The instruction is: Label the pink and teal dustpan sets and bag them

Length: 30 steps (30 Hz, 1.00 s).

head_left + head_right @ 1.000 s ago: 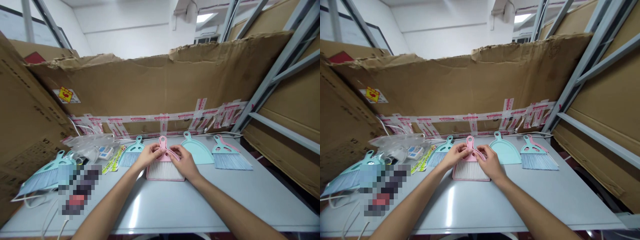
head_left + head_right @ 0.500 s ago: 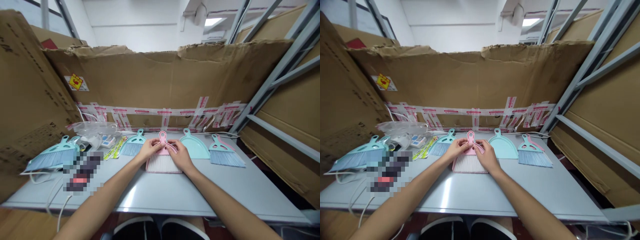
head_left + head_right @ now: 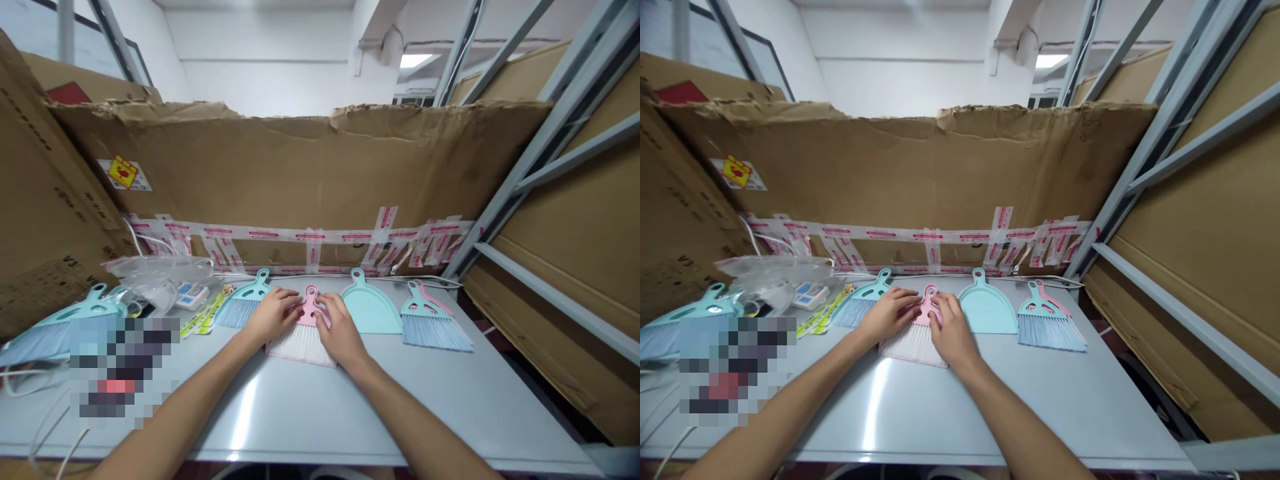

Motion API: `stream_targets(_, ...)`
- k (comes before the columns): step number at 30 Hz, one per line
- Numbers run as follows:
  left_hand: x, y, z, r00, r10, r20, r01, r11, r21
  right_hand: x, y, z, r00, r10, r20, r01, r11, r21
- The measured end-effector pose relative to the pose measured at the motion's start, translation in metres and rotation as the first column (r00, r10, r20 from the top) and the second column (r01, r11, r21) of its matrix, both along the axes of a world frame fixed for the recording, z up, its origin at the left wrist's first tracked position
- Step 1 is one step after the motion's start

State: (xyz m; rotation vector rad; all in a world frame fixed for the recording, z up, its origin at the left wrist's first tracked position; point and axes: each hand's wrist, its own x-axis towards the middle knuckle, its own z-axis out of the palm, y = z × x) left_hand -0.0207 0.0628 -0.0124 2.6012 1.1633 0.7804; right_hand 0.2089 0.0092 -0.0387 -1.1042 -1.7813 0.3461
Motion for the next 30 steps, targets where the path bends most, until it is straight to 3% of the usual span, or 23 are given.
stream_targets(5,0.000,0.008,-0.003,0.994,-0.032,-0.108,0.039,0.997,0.061,0.014,0.005,-0.001,0.981,-0.069,0.181,0.053,0.994,0.093)
stream_targets(9,0.003,0.012,-0.005,0.989,0.091,-0.117,-0.078,0.991,0.113,0.016,0.013,-0.001,0.974,-0.123,0.191,0.092,0.982,0.163)
stream_targets(12,0.003,0.015,-0.002,0.971,0.179,-0.158,-0.159,0.978,0.132,0.029,0.029,0.006,0.964,-0.222,0.148,0.187,0.957,0.220)
stream_targets(18,0.003,0.019,0.004,0.943,0.230,-0.239,-0.203,0.970,0.132,0.116,0.076,0.036,0.867,-0.414,0.279,0.374,0.909,0.187)
stream_targets(20,0.004,0.023,0.003,0.938,0.239,-0.249,-0.211,0.968,0.136,0.152,0.081,0.039,0.803,-0.507,0.313,0.456,0.861,0.224)
stream_targets(22,0.006,0.027,0.002,0.935,0.245,-0.256,-0.216,0.967,0.135,0.185,0.080,0.034,0.691,-0.645,0.326,0.576,0.764,0.291)
stream_targets(26,0.012,0.031,0.000,0.935,0.259,-0.243,-0.228,0.963,0.146,0.233,0.074,0.011,0.514,-0.674,0.531,0.681,0.697,0.225)
stream_targets(30,0.011,0.023,0.010,0.922,0.315,-0.223,-0.260,0.934,0.246,0.254,0.078,-0.008,0.478,-0.608,0.634,0.754,0.654,0.059)
